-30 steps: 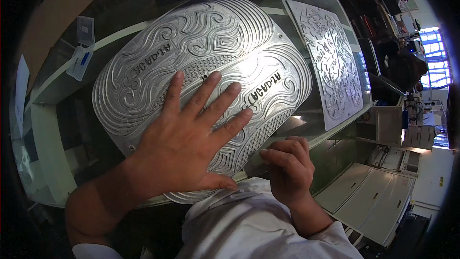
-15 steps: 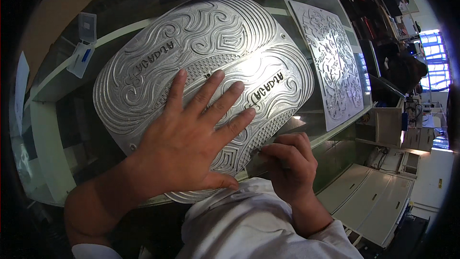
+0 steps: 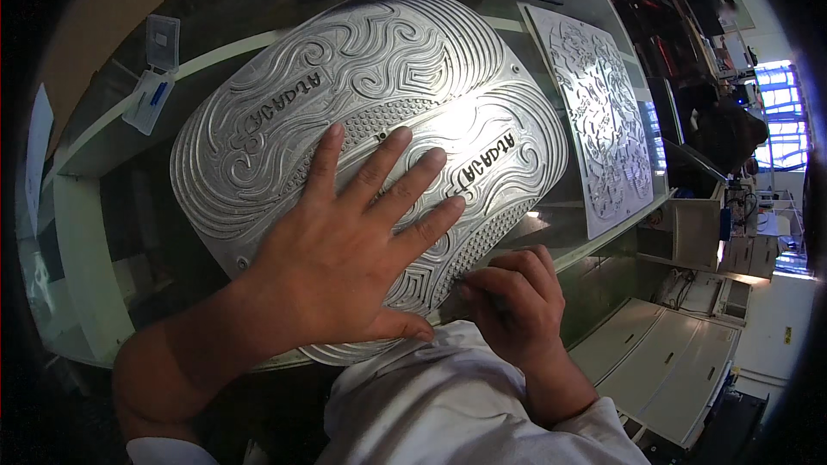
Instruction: The person holds a patterned metal plate on a glass table and scrapes along its edges and grooves using a small hand tool.
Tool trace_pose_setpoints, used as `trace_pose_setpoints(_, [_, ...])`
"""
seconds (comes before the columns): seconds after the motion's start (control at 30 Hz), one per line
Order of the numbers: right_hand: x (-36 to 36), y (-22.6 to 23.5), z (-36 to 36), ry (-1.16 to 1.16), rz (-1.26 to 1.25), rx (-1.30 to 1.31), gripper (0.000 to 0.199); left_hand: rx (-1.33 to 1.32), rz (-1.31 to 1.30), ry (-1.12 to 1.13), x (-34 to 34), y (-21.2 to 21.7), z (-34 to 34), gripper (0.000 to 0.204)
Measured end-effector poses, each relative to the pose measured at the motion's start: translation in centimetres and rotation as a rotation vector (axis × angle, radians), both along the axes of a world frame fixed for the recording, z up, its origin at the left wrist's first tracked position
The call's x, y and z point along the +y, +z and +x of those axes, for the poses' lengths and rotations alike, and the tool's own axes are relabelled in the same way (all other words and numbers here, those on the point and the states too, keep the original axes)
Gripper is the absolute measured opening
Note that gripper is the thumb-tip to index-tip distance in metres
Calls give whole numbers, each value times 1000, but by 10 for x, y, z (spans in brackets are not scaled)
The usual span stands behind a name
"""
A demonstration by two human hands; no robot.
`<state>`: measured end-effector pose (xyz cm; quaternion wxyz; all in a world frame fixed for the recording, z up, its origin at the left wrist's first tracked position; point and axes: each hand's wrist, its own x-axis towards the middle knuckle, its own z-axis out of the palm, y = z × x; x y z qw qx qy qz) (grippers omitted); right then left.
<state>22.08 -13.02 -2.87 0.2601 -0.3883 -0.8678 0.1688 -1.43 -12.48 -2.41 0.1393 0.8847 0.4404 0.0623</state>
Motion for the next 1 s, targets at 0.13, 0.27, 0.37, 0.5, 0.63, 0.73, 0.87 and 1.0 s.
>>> trace_pose_setpoints(0.13, [-1,0,0,1,1,-24,31,3,-4,-2,0,0,0,104])
trace_pose_setpoints(0.27, [0,-1,0,-5,0,-20,31,8,0,-3,0,0,0,104])
trace_pose_setpoints(0.37, [1,-1,-1,-4,7,-18,30,5,-5,-2,0,-1,0,104])
trace_pose_setpoints(0.5, [1,0,-1,2,17,-15,29,4,-5,-3,0,0,0,103])
trace_pose_setpoints(0.63, [3,-1,0,14,25,-20,28,-9,-22,4,0,1,0,104])
trace_pose_setpoints(0.73, [4,-1,0,16,43,-35,28,-11,-28,4,1,2,0,104])
trace_pose_setpoints(0.87, [2,-5,-1,5,51,-29,27,-21,-32,1,1,1,0,104])
trace_pose_setpoints(1.0, [1,-10,0,-4,96,-28,27,-17,-20,-3,1,0,0,104])
